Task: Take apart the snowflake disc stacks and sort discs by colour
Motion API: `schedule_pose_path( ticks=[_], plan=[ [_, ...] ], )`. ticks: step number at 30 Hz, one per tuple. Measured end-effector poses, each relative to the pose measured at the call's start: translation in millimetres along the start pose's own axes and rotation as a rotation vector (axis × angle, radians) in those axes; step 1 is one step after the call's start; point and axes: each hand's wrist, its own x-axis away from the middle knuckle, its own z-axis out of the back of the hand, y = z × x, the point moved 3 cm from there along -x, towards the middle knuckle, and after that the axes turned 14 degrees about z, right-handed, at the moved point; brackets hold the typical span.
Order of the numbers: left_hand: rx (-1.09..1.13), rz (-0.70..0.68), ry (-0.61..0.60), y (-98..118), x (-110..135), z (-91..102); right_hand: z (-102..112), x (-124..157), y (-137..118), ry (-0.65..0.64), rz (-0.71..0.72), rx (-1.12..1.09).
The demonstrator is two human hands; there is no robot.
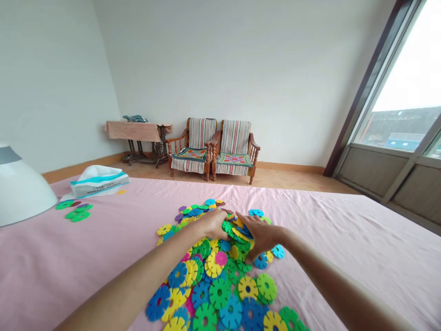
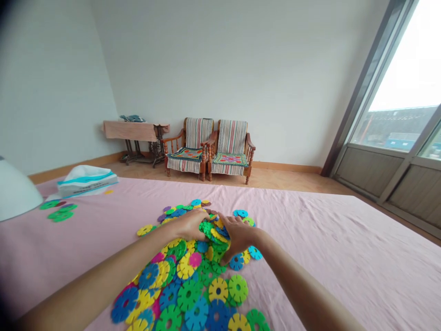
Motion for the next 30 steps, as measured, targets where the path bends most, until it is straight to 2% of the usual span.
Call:
schedule_pose_path(
  ticks=[3,7,11,15,19,21,25,30],
  plan=[
    [0.002,0.028,-0.012,3.7,-2.5,-5.6,-7.8,1.7,-4.1,0.106,-0.026,-0.015],
    [0.059,0.060,-0.031,13.0,-8.2,-13.0,-16.9,-0.4,-0.3,0.349,-0.059,-0.054],
    [0.204,0.094,-0.081,19.5,-10.5,-16.9,-20.9,-1.1,2.3,0.565,-0.080,-0.203],
    [0.414,0.158,-0.121,14.8,-2.1,-8.9,-18.4,-5.7,-8.5,0.603,-0.054,-0.369],
    [0.600,0.145,-0.134,0.6,18.6,15.0,-12.0,-14.0,-31.9,0.622,0.044,-0.859],
    [0.646,0.137,-0.138,-9.2,32.2,27.6,-9.1,-18.2,-43.4,0.605,0.054,-0.974],
    [0.666,0.151,-0.119,-28.7,59.9,43.8,-5.3,-23.1,-61.5,0.578,0.057,-0.932],
    [0.609,0.221,-0.073,-47.0,86.0,51.5,-0.6,-19.6,-76.2,0.499,0.141,-0.886]
  ],
)
